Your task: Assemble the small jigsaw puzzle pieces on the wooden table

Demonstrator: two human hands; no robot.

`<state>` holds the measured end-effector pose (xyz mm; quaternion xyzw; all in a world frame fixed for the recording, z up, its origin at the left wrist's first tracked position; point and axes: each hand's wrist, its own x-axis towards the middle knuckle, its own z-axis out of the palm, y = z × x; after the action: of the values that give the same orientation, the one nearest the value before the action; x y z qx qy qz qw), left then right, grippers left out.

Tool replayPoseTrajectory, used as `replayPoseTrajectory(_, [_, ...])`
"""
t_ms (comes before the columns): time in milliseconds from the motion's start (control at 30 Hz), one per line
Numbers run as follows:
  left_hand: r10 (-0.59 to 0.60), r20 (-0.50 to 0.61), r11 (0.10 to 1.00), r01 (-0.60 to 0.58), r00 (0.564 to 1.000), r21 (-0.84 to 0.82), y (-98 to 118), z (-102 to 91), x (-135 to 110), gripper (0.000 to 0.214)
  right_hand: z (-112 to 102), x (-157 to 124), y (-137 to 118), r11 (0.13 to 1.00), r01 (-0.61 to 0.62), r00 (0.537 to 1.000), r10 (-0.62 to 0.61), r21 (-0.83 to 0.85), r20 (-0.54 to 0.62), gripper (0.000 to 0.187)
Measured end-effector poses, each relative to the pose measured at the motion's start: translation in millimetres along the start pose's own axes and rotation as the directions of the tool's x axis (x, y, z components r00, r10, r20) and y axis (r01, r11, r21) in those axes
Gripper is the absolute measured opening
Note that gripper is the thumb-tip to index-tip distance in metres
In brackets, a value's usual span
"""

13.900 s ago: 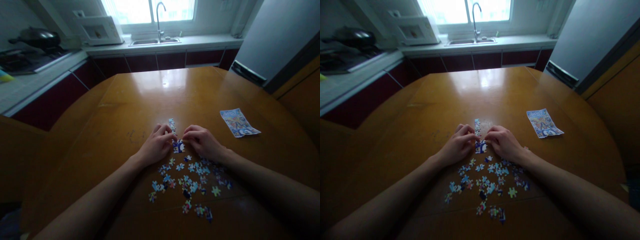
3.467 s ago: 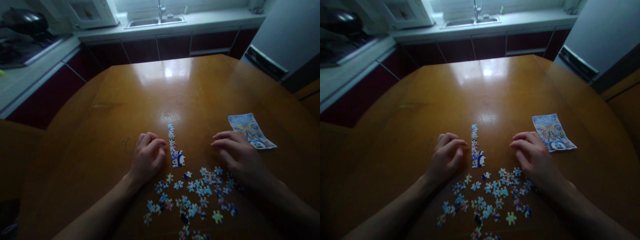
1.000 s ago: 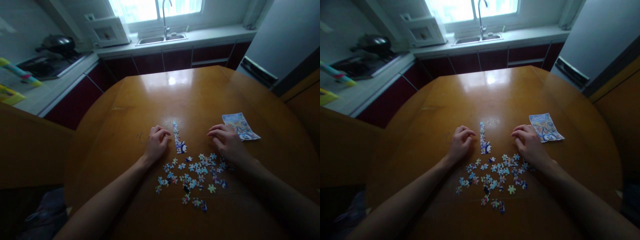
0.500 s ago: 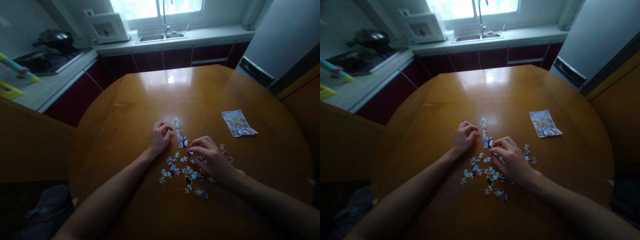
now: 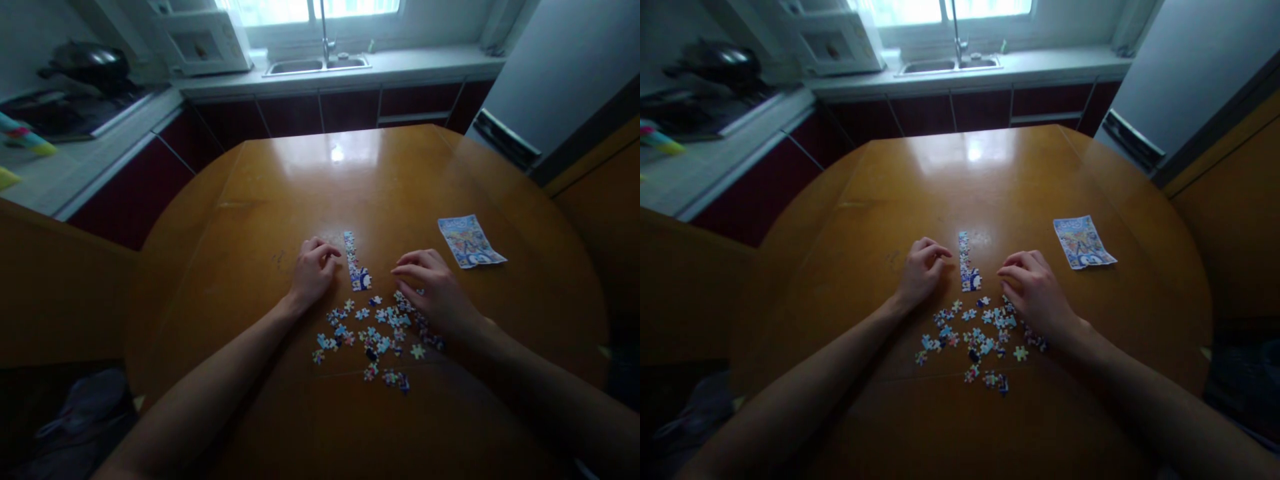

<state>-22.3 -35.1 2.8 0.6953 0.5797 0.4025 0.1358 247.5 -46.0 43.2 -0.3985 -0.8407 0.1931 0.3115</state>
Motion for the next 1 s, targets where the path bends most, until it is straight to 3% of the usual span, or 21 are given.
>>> replayPoseTrajectory(133, [-0.009, 0.014, 1.0, 0.009, 1.0, -0.002, 1, -0.2, 0, 0.018, 14, -11, -21, 0.998, 0.043, 0.996, -0.047, 0.05, 0.073, 0.013])
replayPoseTrajectory(267, [-0.013, 0.008, 1.0, 0.013, 1.0, 0.002, 1, 0.5, 0, 0.018, 37, -25, -48, 0.985, 0.142, 0.957, -0.163, 0.101, 0.242, 0.009])
replayPoseTrajectory(367, [-0.006, 0.0, 1.0, 0.006, 1.0, 0.003, 1, 1.3, 0, 0.019, 48, -29, -57, 0.982, 0.174, 0.939, -0.188, 0.077, 0.287, 0.01])
replayPoseTrajectory(733, [-0.002, 0.0, 1.0, 0.002, 1.0, 0.004, 0, 2.3, -1, 0.018, 65, -36, -54, 0.976, 0.213, 0.931, -0.219, 0.053, 0.292, 0.012])
replayPoseTrajectory(867, [0.003, 0.01, 1.0, -0.003, 1.0, 0.011, 1, 1.5, -2, 0.018, 52, -24, -49, 0.978, 0.189, 0.95, -0.205, 0.09, 0.236, 0.011])
replayPoseTrajectory(1000, [0.037, 0.044, 0.999, -0.038, 0.998, 0.024, 4, 0.4, -2, 0.017, 32, 5, -25, 0.991, 0.122, 0.983, -0.129, 0.059, 0.132, 0.008])
